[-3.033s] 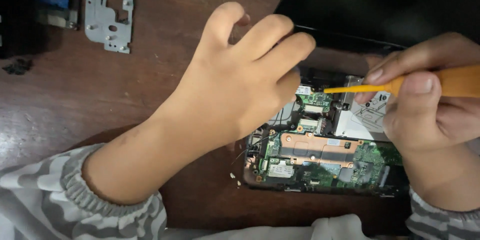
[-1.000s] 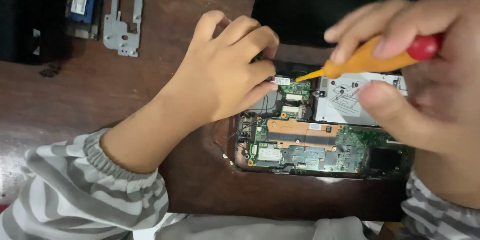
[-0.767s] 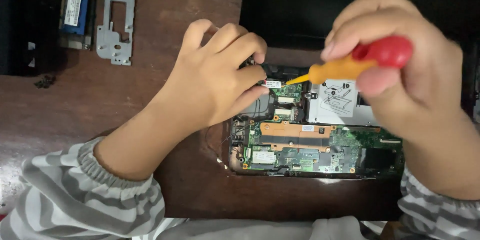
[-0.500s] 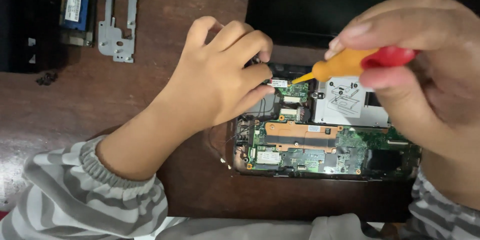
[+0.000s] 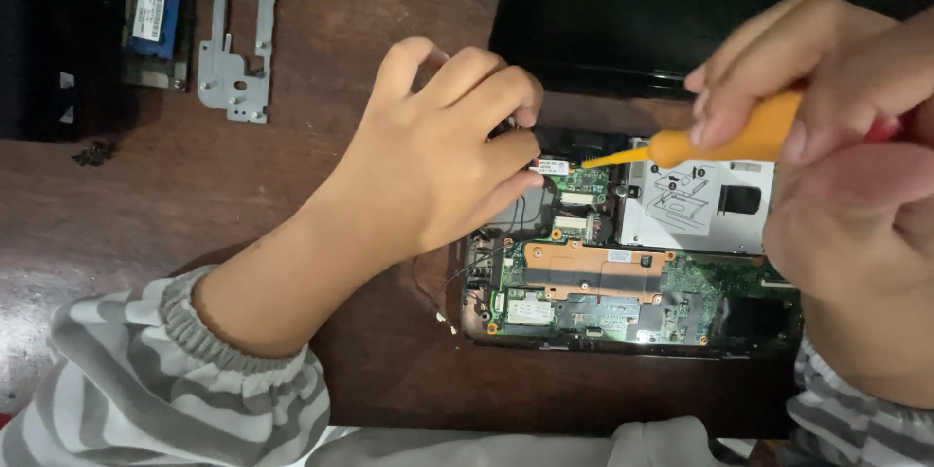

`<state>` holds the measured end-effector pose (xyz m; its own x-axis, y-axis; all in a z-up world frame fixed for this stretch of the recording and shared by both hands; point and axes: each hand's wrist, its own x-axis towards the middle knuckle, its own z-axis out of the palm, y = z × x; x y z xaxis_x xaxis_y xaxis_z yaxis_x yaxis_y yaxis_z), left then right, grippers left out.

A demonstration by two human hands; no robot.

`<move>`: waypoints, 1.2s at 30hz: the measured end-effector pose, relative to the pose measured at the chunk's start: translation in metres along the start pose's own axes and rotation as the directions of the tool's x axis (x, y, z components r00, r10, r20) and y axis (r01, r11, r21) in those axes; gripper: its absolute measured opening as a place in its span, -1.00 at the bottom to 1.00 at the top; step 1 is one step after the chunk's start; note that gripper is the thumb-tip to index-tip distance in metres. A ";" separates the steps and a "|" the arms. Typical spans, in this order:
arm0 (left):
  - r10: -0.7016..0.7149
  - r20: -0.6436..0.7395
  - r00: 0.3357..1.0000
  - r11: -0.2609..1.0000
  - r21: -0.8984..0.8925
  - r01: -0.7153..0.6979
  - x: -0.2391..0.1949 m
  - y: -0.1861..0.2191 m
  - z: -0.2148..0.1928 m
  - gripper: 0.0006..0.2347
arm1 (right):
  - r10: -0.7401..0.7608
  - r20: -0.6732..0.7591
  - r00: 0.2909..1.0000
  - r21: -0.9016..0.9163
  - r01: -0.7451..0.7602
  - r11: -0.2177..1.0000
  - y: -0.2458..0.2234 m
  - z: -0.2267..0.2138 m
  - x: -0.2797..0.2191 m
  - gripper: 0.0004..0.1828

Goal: The person removes several internal components from a laptop, including a fan, a hard drive, and a small circuit board, placing them on the table. They use a yellow plastic pry tool to disconnect ribbon cables and lift parts from the motherboard.

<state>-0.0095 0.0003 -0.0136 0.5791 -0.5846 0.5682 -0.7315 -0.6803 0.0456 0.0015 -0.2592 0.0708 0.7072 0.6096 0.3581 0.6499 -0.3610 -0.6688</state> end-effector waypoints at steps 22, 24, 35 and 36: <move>0.007 0.021 1.000 1.000 -0.019 -0.006 0.001 0.000 -0.003 -0.79 | 0.103 0.057 0.993 0.024 -0.105 0.994 0.002 -0.011 -0.010 -0.71; 0.007 0.019 1.000 1.000 -0.029 -0.007 0.001 0.000 -0.002 -0.78 | 0.116 0.048 0.992 0.004 -0.116 0.993 0.004 -0.013 -0.015 -0.71; -0.002 0.032 0.999 1.000 -0.022 0.002 0.001 0.000 -0.002 -0.78 | 0.085 0.034 0.996 -0.099 -0.082 0.992 -0.001 -0.013 -0.015 -0.73; 0.001 0.034 0.999 1.000 -0.025 0.000 0.001 0.001 -0.002 -0.78 | 0.090 0.032 0.995 -0.098 -0.086 0.991 -0.002 -0.012 -0.014 -0.73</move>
<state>-0.0103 -0.0001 -0.0114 0.5901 -0.5999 0.5402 -0.7405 -0.6687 0.0663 -0.0063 -0.2756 0.0746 0.7534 0.5969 0.2758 0.6108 -0.4799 -0.6298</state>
